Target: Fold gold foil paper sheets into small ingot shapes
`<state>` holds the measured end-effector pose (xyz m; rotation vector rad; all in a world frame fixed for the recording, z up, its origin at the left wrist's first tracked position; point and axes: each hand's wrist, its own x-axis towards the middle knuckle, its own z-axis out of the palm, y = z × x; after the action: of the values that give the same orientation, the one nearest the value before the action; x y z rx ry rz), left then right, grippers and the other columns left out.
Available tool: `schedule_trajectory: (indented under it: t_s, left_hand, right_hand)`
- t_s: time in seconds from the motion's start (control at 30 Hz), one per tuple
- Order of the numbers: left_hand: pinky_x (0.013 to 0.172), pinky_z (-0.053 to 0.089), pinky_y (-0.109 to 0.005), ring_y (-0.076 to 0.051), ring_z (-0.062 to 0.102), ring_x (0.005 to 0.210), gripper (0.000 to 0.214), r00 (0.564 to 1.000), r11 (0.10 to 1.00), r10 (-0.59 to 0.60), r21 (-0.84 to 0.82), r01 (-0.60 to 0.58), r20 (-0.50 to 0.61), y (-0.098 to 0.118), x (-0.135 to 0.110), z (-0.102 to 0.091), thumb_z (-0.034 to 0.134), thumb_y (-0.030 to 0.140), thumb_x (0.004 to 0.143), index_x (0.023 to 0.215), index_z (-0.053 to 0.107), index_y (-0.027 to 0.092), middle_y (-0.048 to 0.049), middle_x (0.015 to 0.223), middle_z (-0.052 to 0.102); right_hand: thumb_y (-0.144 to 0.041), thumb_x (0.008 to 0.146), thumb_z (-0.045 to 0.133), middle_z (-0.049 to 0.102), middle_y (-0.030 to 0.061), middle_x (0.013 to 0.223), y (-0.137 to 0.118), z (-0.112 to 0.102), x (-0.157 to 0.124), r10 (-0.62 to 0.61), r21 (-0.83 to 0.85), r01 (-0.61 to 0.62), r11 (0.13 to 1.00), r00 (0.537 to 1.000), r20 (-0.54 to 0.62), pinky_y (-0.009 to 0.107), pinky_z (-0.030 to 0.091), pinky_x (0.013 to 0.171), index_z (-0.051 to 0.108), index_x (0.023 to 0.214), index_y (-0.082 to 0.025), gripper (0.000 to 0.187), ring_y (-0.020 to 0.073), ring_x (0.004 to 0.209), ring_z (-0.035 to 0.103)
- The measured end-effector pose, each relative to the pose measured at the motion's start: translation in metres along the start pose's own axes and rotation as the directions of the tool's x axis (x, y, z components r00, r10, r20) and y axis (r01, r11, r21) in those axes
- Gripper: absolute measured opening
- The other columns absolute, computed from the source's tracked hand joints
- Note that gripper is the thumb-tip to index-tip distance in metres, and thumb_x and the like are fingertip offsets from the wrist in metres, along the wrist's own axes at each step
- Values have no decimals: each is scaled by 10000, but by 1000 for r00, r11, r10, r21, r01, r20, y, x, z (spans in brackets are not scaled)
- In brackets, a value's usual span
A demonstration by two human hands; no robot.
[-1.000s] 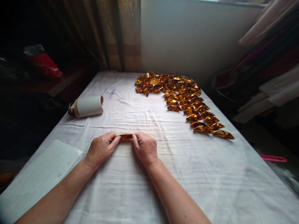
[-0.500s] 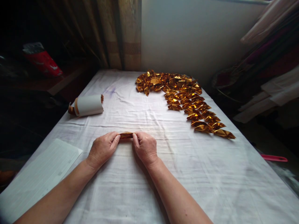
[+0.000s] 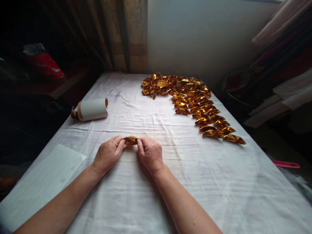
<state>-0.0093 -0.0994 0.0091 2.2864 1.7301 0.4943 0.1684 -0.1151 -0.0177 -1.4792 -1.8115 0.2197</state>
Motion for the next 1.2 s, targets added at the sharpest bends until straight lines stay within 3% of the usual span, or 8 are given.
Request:
schedule_trajectory:
  t_s: [0.1, 0.23, 0.5, 0.63, 0.83, 1.03, 1.2]
  left_hand:
    - [693, 448, -252, -171, 631, 774, 260, 1000, 999, 14, -33, -14, -11, -2, 0, -1, 382, 270, 960, 849, 610, 216, -34, 827, 687]
    - [701, 452, -250, -161, 633, 768, 263, 991, 981, 137, -138, -136, 3, 1, -3, -1, 378, 286, 964, 865, 612, 220, -24, 827, 688]
    - [697, 447, -259, -177, 645, 792, 229, 999, 996, 40, -76, -41, -12, -6, 1, -4, 395, 308, 950, 939, 607, 220, -21, 865, 691]
    - [703, 444, -263, -181, 636, 810, 235, 994, 991, 111, -78, -112, -16, -3, -1, -6, 395, 289, 941, 887, 611, 215, -34, 878, 678]
    - [677, 442, -249, -151, 596, 717, 270, 970, 921, 239, -323, -215, 35, 1, -3, -8, 362, 299, 943, 814, 582, 209, -15, 771, 632]
    - [669, 432, -263, -161, 591, 722, 272, 987, 931, 163, -331, -155, -2, -5, 0, -2, 363, 312, 936, 799, 573, 206, -17, 772, 630]
    - [641, 414, -244, -144, 574, 682, 264, 979, 914, 202, -357, -194, -15, 2, -2, -3, 365, 291, 937, 796, 572, 208, 1, 729, 610]
  right_hand:
    - [-273, 952, 480, 746, 24, 805, 0, 0, -1, -31, 32, 31, 999, 999, 11, 237, 481, 674, 711, 879, -229, 246, 150, 714, 675]
    - [-277, 959, 455, 744, 25, 794, 3, -1, 0, 45, 13, -44, 999, 999, -29, 243, 474, 656, 707, 836, -239, 283, 159, 708, 673]
    - [-276, 950, 470, 722, 19, 764, -1, -2, 0, -6, 2, 6, 1000, 1000, 26, 241, 451, 639, 689, 817, -229, 261, 152, 684, 653]
    - [-280, 943, 471, 715, 19, 753, 1, -2, 1, 17, -28, -16, 999, 1000, 25, 244, 445, 637, 683, 807, -228, 258, 155, 681, 646]
    - [-279, 953, 438, 708, 24, 766, 4, -2, 1, 66, 3, -66, 998, 998, 25, 239, 456, 663, 672, 820, -228, 274, 152, 700, 637]
    - [-292, 966, 421, 693, 32, 771, 0, -3, -1, 10, 29, -12, 1000, 999, 51, 245, 444, 658, 661, 846, -208, 281, 162, 714, 629]
    - [-292, 969, 415, 708, 32, 809, 1, -4, -1, 37, 10, -38, 999, 997, 63, 245, 442, 678, 663, 868, -214, 279, 162, 739, 632]
